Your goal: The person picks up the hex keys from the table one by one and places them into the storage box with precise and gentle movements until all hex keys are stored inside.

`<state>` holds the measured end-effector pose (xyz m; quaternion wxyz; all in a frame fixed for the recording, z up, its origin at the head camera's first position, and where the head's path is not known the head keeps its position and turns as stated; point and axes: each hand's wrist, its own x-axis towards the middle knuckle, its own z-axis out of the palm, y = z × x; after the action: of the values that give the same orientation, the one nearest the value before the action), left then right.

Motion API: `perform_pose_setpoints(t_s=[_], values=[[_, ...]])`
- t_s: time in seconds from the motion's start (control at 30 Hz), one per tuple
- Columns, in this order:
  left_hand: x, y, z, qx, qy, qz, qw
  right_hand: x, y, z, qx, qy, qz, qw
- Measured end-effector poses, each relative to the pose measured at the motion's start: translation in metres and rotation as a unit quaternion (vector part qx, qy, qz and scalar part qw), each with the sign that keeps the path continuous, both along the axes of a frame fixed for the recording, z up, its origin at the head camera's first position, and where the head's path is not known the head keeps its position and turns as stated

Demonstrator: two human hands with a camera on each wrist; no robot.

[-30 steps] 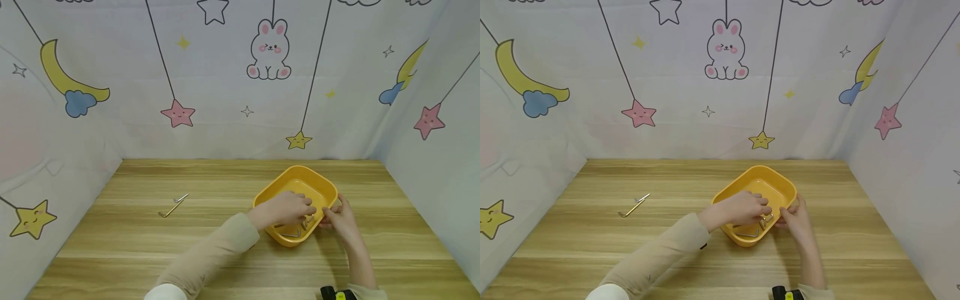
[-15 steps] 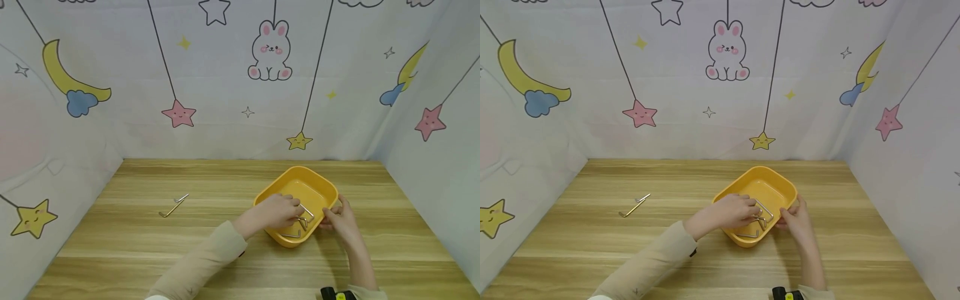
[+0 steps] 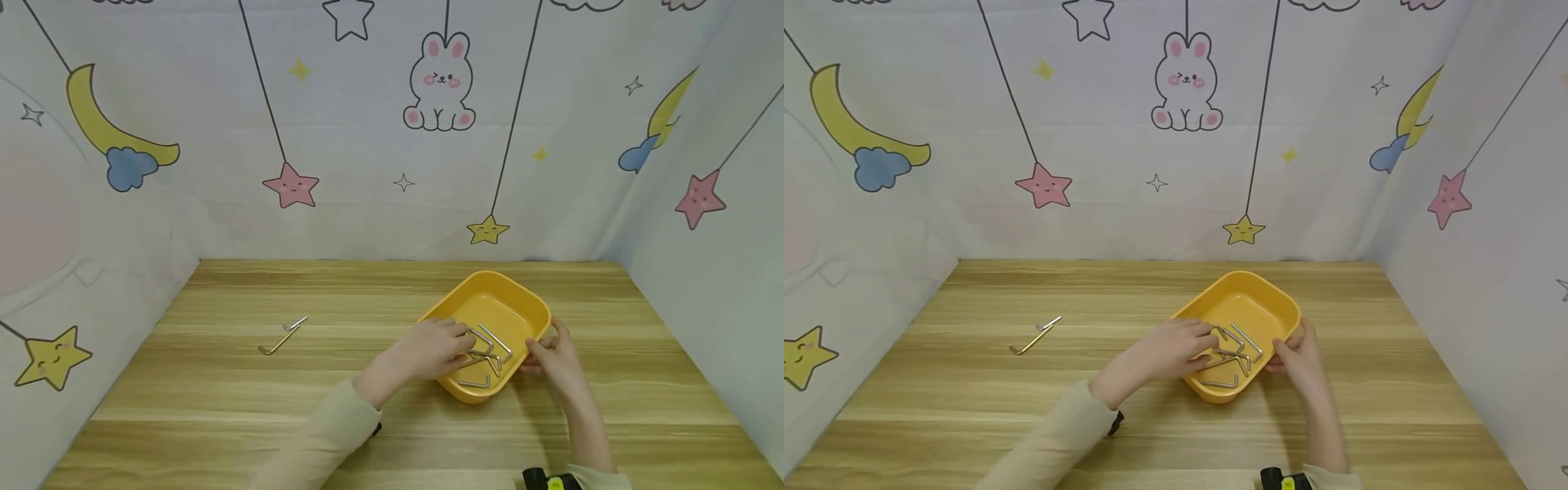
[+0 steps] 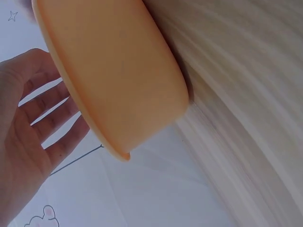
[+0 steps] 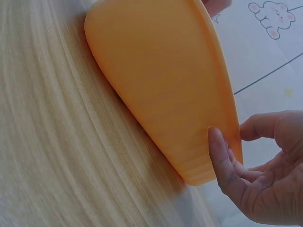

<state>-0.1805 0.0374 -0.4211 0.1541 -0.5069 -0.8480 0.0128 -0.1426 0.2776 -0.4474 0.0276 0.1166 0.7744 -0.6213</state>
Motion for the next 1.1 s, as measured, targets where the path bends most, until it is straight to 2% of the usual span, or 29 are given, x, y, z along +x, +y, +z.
perform_pose_setpoints(t_s=[0.17, 0.37, 0.5, 0.8, 0.93, 1.1], values=[[0.006, -0.008, 0.000, 0.020, -0.014, 0.015, 0.9996, 0.000, 0.000, 0.000, 0.002, 0.001, 0.000, 1.0000], [0.008, -0.024, -0.002, 0.087, -0.028, 0.041, 0.9949, 0.000, -0.002, -0.001, 0.001, 0.000, -0.001, 1.0000], [0.005, -0.036, -0.003, 0.132, -0.048, 0.058, 0.9883, 0.000, -0.002, -0.001, 0.000, 0.002, -0.002, 1.0000], [-0.003, -0.059, -0.007, 0.199, -0.079, 0.093, 0.9725, 0.000, -0.001, -0.001, 0.004, 0.004, 0.001, 1.0000], [-0.006, -0.067, -0.008, 0.212, -0.090, 0.119, 0.9657, 0.000, -0.001, -0.001, 0.004, 0.002, 0.002, 1.0000], [-0.008, -0.078, -0.006, 0.230, -0.089, 0.151, 0.9574, 0.000, -0.001, -0.001, 0.005, 0.001, 0.003, 1.0000]])
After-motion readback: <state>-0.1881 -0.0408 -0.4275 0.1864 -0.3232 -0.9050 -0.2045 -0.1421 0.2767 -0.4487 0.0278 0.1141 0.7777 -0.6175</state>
